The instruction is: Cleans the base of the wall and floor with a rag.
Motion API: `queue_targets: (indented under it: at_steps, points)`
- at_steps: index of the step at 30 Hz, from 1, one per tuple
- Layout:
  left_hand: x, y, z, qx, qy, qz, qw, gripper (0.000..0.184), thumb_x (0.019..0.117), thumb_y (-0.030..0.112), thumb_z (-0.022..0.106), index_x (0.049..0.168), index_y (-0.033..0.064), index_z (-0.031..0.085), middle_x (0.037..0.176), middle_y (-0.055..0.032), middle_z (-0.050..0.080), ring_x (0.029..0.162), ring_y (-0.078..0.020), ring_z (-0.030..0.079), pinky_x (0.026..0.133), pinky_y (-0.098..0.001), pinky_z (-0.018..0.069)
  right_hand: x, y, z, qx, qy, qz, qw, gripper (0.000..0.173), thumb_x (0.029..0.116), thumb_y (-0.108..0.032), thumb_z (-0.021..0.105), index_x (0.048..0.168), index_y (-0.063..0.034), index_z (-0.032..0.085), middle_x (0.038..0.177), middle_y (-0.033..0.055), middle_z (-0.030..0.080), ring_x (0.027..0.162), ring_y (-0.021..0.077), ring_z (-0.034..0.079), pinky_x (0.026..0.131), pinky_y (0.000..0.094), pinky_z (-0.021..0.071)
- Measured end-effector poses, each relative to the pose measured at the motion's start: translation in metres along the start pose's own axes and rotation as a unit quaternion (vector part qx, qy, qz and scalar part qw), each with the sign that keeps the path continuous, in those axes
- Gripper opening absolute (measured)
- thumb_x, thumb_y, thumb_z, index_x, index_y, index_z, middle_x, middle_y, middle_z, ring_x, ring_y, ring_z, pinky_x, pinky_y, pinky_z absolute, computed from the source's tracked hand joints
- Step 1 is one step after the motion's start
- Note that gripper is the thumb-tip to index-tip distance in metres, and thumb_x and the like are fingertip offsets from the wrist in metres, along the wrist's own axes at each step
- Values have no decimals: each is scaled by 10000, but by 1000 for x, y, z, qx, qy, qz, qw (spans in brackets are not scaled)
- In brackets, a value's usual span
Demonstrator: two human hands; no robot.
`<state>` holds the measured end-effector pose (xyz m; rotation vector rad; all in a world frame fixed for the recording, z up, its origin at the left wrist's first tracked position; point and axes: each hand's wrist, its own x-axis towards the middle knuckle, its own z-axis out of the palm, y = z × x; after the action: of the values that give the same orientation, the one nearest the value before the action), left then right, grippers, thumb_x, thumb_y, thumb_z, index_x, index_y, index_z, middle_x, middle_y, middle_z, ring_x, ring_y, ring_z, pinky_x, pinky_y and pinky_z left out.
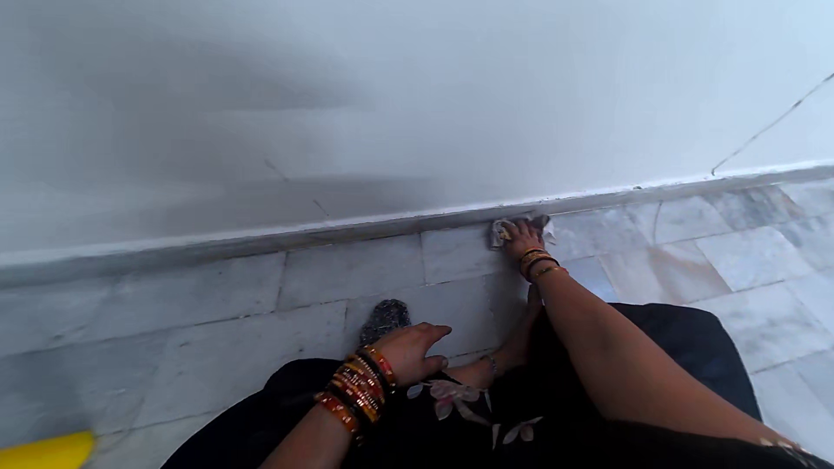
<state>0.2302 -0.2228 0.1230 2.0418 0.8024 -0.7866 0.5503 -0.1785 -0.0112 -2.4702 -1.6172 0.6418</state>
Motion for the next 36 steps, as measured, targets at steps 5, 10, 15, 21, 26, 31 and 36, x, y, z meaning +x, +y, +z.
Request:
queue_targets:
  at_steps: [5, 10, 15, 21, 26, 31, 36]
  points:
    - [-3, 0, 0, -17, 32, 57, 998, 585, 1085, 346, 536, 1596, 102, 388, 1573, -213, 466, 1452, -392, 459, 1182, -602, 351, -24, -7, -2, -51, -17, 78, 996, 706, 969, -352, 653, 1591, -136, 399, 1606, 321, 333, 1423, 597, 355, 1066, 786, 349]
    - [0, -2, -1, -25, 40, 62, 997, 581, 1084, 324, 546, 1585, 67, 399, 1544, -257, 482, 1432, -427, 471, 1162, -626, 356, -42, -47, -1, -143, -109, 38, 983, 668, 947, -333, 715, 1501, -29, 498, 1531, 339, 425, 1317, 540, 519, 1040, 694, 448]
    - [2, -5, 1, -29, 61, 56, 996, 577, 1083, 295, 554, 1572, 28, 404, 1532, -274, 491, 1447, -432, 452, 1181, -624, 326, -76, -92, 17, -181, -138, -10, 974, 643, 945, -220, 714, 1522, -64, 477, 1534, 327, 422, 1268, 524, 564, 1011, 654, 487]
    - [13, -9, 6, -71, 139, 0, 988, 708, 1060, 300, 594, 1631, 43, 264, 1563, -302, 423, 1419, -455, 472, 1151, -627, 376, -73, -76, 5, -95, -173, -55, 979, 566, 964, -233, 713, 1494, -138, 537, 1440, 275, 557, 1309, 455, 565, 1085, 622, 446]
    - [24, 9, 15, -148, 278, 10, 949, 1020, 966, 351, 738, 1679, 132, 42, 1688, -284, 181, 1328, -487, 550, 1068, -616, 473, -117, -104, -41, 90, -81, -47, 992, 563, 907, -202, 799, 1377, -14, 553, 1189, 282, 677, 1105, 443, 665, 973, 628, 499]
    - [17, 25, 18, -221, 378, 80, 896, 962, 919, 142, 759, 1673, 177, 161, 1654, -255, 276, 1196, -445, 639, 984, -581, 539, -148, -120, -41, 268, -116, -139, 946, 429, 1009, -208, 628, 1360, 26, 552, 1097, 181, 691, 969, 232, 676, 892, 459, 539]
    - [-10, 8, -5, -188, 466, 12, 864, 708, 932, -16, 681, 1566, 209, 461, 1628, -212, 373, 1271, -439, 603, 1003, -594, 531, -156, -108, -70, 192, -230, -243, 923, 710, 1005, -350, 625, 1612, -117, 339, 1605, 151, 429, 1353, 280, 573, 1069, 442, 525]
